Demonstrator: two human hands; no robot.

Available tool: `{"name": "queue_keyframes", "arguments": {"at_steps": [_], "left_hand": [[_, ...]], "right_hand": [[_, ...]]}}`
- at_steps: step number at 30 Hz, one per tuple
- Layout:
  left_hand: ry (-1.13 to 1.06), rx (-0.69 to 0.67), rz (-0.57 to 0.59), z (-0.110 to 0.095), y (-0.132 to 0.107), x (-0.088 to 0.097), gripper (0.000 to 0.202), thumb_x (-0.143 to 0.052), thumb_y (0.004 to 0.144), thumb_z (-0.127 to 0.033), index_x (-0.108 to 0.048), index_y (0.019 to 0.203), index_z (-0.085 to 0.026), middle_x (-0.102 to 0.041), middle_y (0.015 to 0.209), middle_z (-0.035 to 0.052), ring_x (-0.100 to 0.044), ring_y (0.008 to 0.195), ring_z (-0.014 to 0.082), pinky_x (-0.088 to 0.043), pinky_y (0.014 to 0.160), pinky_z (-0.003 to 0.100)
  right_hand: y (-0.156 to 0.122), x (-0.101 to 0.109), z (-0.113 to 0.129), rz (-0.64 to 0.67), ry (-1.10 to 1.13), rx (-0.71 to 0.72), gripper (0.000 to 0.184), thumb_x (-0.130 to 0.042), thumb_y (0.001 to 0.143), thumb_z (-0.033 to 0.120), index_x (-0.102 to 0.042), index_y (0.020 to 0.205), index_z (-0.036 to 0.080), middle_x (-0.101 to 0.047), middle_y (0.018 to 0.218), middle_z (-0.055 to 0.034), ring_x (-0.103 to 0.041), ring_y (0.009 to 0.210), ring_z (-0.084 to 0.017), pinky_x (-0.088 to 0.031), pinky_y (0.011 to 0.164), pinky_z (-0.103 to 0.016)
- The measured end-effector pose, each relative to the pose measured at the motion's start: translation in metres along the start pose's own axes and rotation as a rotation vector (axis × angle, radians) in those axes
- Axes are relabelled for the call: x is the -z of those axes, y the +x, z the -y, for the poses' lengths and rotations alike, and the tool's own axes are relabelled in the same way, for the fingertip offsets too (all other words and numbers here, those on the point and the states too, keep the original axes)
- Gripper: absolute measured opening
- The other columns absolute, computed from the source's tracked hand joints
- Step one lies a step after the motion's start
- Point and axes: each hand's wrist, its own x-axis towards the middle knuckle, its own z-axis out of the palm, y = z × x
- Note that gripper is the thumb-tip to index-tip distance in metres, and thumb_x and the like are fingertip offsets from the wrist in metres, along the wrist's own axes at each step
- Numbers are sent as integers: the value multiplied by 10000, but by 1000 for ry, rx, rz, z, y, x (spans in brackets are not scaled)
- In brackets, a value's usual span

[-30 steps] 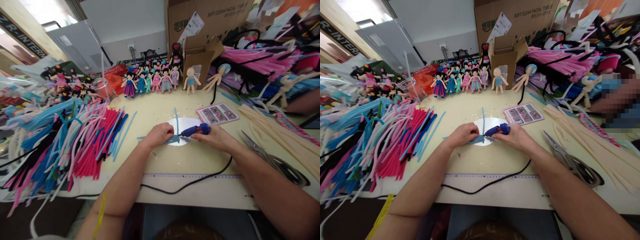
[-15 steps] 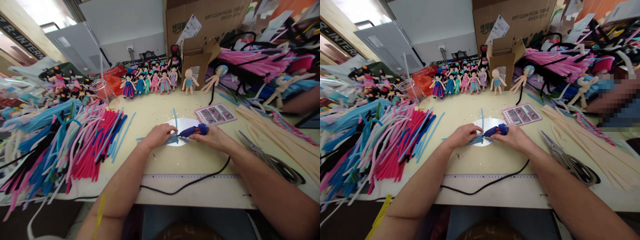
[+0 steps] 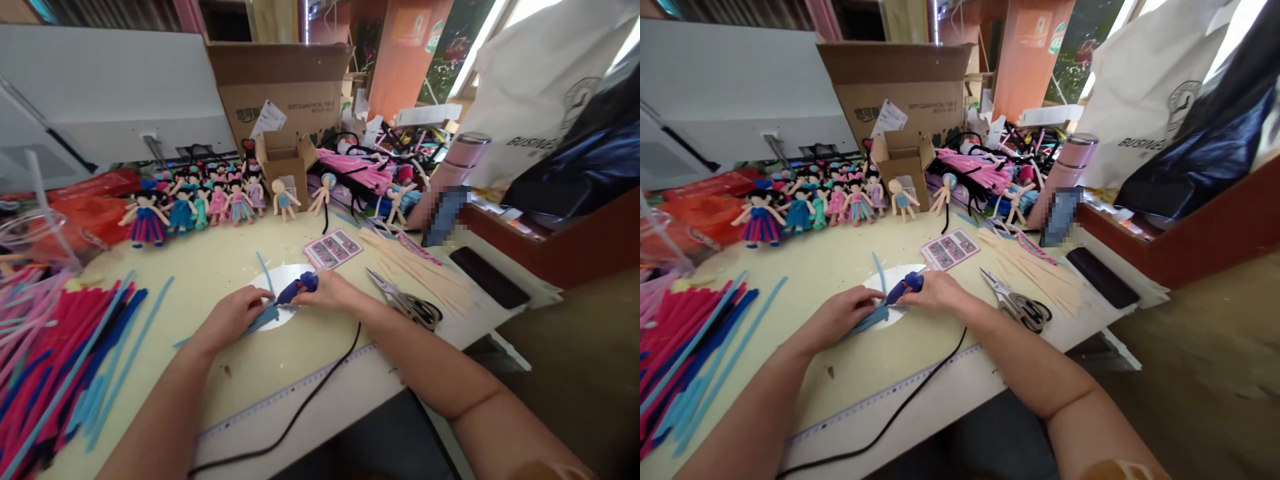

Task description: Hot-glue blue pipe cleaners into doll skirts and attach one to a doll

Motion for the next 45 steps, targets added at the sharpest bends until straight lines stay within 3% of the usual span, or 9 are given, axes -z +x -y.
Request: {"name": "queue_keyframes", "arguments": {"at_steps": [12, 20, 27, 30, 33, 36, 39, 42, 45], "left_hand": [[-52, 5, 5, 3, 1, -1, 311, -479, 821, -293, -673, 1061, -251, -697, 907, 21, -621, 801, 184, -462, 757, 290], [-23, -38, -4, -1, -3, -2, 321, -477, 815, -193, -671, 1070, -221, -672, 941, 36, -595, 825, 160, -433, 765, 271], [-51, 55, -37, 1, -4, -4, 207, -533, 765, -180, -604, 959, -201, -611, 754, -15, -551, 707, 145, -386, 640, 248], [-49, 66, -46, 1, -6, -3, 146, -544, 774, -203, -584, 914, -197, -616, 764, -8, -553, 713, 151, -380, 636, 256], [-7, 32, -97, -5, -8, 0, 84, -534, 803, -235, -595, 838, -190, -624, 787, 15, -556, 735, 165, -391, 662, 275], [-20, -43, -181, -21, -10, 2, 154, -503, 838, -253, -629, 788, -181, -640, 840, 46, -576, 806, 178, -420, 735, 291], [-128, -81, -202, -41, -12, -1, 203, -501, 848, -294, -664, 915, -193, -671, 936, 50, -604, 832, 177, -450, 759, 293], [-241, -49, -171, -55, -14, -8, 277, -513, 834, -370, -639, 1013, -201, -695, 947, 40, -621, 756, 172, -477, 705, 296], [-336, -27, -163, -65, -14, -15, 256, -497, 794, -387, -617, 882, -179, -700, 825, 39, -621, 687, 187, -487, 643, 301]], "right_hand": [[0, 0, 2, 1, -32, -32, 318, -714, 675, 534, -747, 811, 248, -694, 709, 22, -635, 744, -181, -411, 585, -238], [3, -3, -12, 29, 185, 0, 256, -700, 694, 436, -727, 762, 191, -666, 642, 7, -608, 649, -157, -434, 588, -247], [12, -11, -20, -258, 322, 6, 283, -544, 805, 439, -690, 800, 196, -673, 684, -17, -607, 654, -174, -466, 613, -294], [16, -21, -23, -293, 289, -1, 260, -519, 809, 390, -671, 791, 181, -651, 638, -26, -598, 626, -184, -457, 597, -306], [18, -26, -22, -293, 286, 72, 271, -512, 808, 368, -680, 898, 175, -631, 659, -17, -580, 630, -179, -447, 594, -303], [15, -23, -14, -298, 352, 39, 303, -499, 814, 383, -665, 960, 176, -572, 641, 4, -545, 619, -171, -439, 595, -304], [4, -18, 6, -311, 391, 34, 262, -483, 820, 397, -626, 858, 181, -531, 661, 5, -523, 664, -172, -436, 630, -311], [-10, -20, 32, -357, 437, 166, 220, -482, 829, 385, -572, 893, 195, -552, 774, -3, -531, 764, -172, -443, 721, -319], [-19, -27, 52, -403, 453, 273, 228, -496, 848, 401, -536, 970, 212, -545, 835, -8, -529, 791, -168, -445, 746, -314]]}}
